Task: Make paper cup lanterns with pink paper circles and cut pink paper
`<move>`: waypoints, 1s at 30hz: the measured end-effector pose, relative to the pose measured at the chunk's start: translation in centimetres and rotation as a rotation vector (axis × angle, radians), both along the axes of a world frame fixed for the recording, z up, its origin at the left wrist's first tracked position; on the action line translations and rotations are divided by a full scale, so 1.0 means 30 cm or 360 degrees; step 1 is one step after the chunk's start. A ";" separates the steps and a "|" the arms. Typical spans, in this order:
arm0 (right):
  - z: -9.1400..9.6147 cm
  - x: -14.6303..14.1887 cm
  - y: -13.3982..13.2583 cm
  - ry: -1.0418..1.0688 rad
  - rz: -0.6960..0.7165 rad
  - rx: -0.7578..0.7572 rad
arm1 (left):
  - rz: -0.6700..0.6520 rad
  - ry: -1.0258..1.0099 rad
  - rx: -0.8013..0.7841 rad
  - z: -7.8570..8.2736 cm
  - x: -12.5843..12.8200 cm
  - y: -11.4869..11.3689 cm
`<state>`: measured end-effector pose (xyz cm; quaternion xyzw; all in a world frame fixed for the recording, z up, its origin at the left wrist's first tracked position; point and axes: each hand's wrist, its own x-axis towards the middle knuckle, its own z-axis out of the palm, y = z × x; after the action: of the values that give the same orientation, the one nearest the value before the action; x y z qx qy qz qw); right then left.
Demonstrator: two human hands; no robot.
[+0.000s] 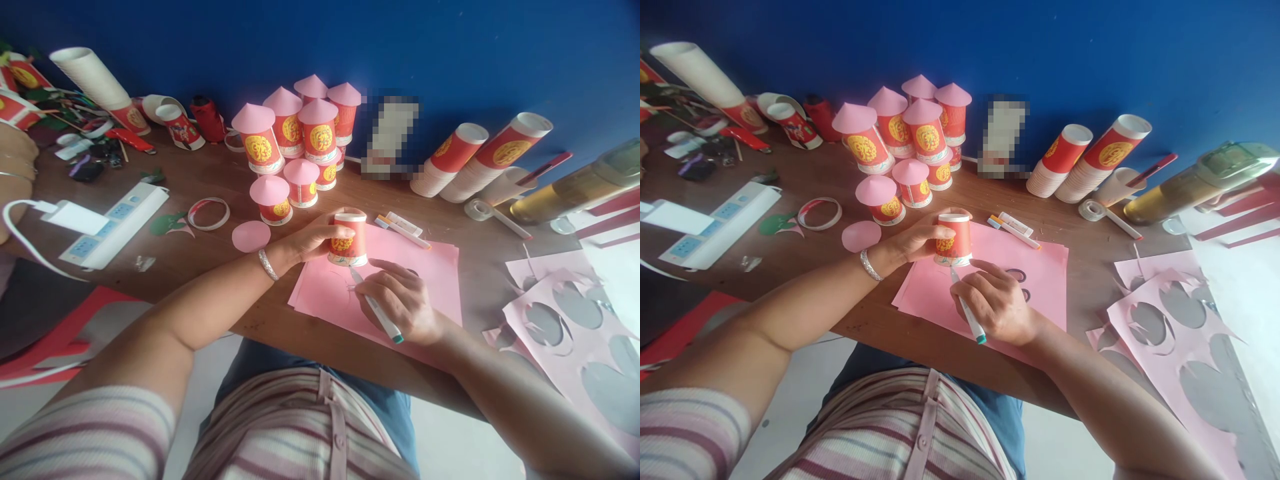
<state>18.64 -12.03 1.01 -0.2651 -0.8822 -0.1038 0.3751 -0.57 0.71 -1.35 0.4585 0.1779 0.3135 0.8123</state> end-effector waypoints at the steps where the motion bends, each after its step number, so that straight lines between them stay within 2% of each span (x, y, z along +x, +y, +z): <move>1: -0.002 -0.001 0.000 0.0004 0.0005 -0.0009 | 0.0002 0.0004 -0.0005 0.001 0.000 0.000; 11: 0.006 -0.007 -0.006 0.0014 0.0068 -0.0202 | 0.0029 -0.0016 -0.0045 0.004 0.004 -0.002; 17: 0.003 -0.009 -0.008 0.0014 0.0113 -0.0234 | 0.0086 -0.0019 -0.0045 -0.006 0.001 0.006; 22: 0.003 -0.006 -0.011 0.0039 0.0129 -0.0290 | 0.0018 -0.0078 -0.0083 -0.008 0.005 0.009; 30: -0.011 -0.026 -0.013 0.0032 0.0247 -0.0282 | 0.0005 0.0093 0.0070 0.002 0.016 -0.015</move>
<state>17.87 -12.42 0.67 -0.2291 -0.9019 0.0068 0.3661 -0.09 0.27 -1.27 0.4850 0.1954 0.3050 0.7960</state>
